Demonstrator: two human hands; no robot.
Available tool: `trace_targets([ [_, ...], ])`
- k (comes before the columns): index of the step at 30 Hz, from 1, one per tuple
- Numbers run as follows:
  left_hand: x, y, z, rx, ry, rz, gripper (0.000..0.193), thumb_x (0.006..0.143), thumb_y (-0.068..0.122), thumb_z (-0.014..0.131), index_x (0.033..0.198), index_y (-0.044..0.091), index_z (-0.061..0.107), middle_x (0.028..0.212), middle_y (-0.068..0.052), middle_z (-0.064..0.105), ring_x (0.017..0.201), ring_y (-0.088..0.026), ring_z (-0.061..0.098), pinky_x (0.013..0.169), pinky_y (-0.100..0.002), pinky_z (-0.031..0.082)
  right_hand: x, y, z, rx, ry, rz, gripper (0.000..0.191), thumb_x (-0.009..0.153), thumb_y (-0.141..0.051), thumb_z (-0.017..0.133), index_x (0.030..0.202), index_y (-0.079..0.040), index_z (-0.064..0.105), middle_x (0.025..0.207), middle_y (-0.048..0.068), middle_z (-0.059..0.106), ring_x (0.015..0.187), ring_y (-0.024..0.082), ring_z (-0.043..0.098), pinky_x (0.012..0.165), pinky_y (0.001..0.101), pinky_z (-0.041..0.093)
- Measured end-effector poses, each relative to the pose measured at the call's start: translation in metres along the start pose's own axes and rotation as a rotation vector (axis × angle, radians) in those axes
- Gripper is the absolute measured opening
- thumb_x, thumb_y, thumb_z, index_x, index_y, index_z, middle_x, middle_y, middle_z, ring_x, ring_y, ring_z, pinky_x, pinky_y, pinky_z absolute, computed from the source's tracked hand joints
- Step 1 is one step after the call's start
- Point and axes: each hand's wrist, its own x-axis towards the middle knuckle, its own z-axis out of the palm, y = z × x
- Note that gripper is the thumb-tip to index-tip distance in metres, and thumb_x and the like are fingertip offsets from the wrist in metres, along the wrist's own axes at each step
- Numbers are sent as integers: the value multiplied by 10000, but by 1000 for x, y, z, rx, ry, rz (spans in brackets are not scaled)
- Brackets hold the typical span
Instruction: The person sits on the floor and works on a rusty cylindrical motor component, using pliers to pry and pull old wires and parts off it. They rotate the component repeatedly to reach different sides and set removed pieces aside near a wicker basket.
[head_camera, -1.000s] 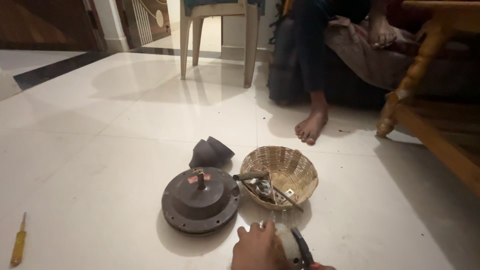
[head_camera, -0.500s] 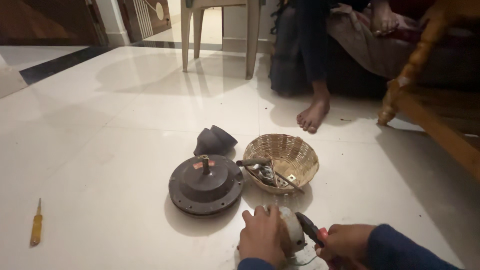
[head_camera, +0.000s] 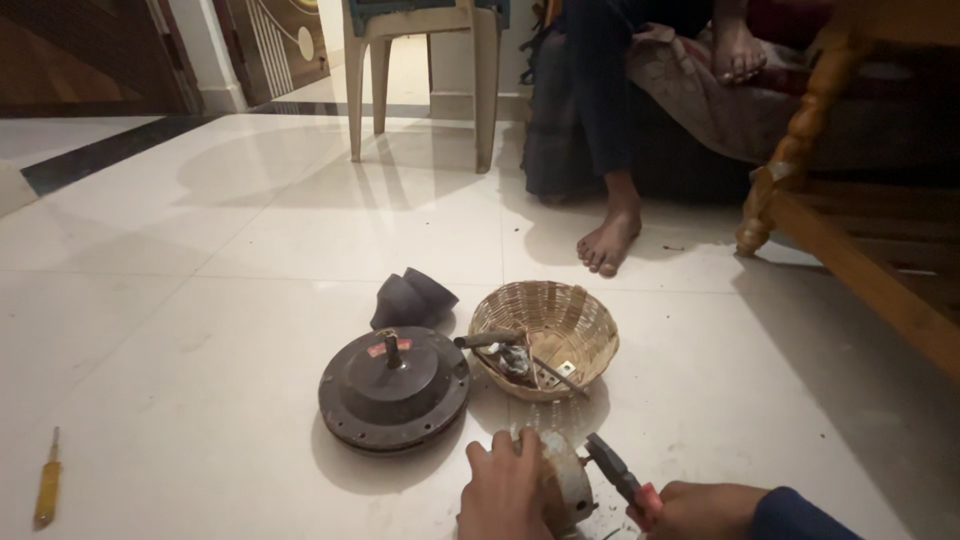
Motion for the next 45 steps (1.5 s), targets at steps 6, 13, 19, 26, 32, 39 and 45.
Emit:
trace_targets([
  [6, -13, 7, -7, -82, 26, -9, 745, 692, 111, 833, 1333, 101, 453, 1264, -144, 496, 1178, -401, 462, 876, -459, 577, -20, -10, -6, -208, -109, -87, 321, 991, -424, 661, 976, -105, 695, 835, -3, 642, 794, 128, 592, 738, 306, 463],
  [13, -22, 7, -4, -99, 150, 33, 660, 718, 103, 797, 1296, 105, 478, 1234, -129, 516, 1150, -399, 473, 830, -463, 572, -47, -43, 2, 197, -142, 229, 432, 972, -512, 684, 886, -90, 649, 727, 65, 609, 599, 166, 514, 576, 328, 414],
  [19, -26, 8, -1, -40, 173, 25, 731, 659, 33, 791, 1311, 99, 467, 1228, -129, 522, 1158, -391, 480, 823, -430, 580, -69, -67, -1, 326, -232, 434, 423, 990, -500, 666, 910, -93, 588, 751, 28, 538, 675, 129, 517, 626, 324, 420],
  [26, -29, 7, -3, -85, 182, 28, 718, 669, 79, 827, 1294, 93, 472, 1234, -130, 521, 1162, -392, 481, 819, -440, 576, -84, -82, 0, 213, -180, 428, 468, 953, -551, 650, 868, -96, 582, 729, 76, 579, 634, 143, 473, 615, 329, 420],
  [32, -26, 9, -2, -5, 156, 20, 743, 657, 56, 833, 1313, 97, 487, 1251, -141, 530, 1180, -402, 481, 840, -436, 580, -89, -91, 7, 146, -66, 420, 446, 938, -524, 674, 852, -90, 619, 716, 167, 702, 548, 155, 499, 521, 321, 359],
  [39, -32, 6, 4, -7, 270, 54, 733, 677, 17, 804, 1340, 150, 519, 1244, -134, 558, 1146, -408, 511, 820, -445, 592, -92, -98, 13, 93, -71, 423, 404, 900, -504, 682, 861, -106, 625, 700, 149, 730, 521, 144, 412, 522, 331, 308],
  [45, -35, -3, 21, 30, 264, 49, 729, 711, 27, 784, 1371, 158, 502, 1303, -135, 537, 1197, -440, 502, 835, -445, 595, -70, -71, 21, 75, -40, 488, 361, 891, -455, 691, 967, -105, 649, 772, 140, 759, 598, 163, 457, 593, 338, 388],
])
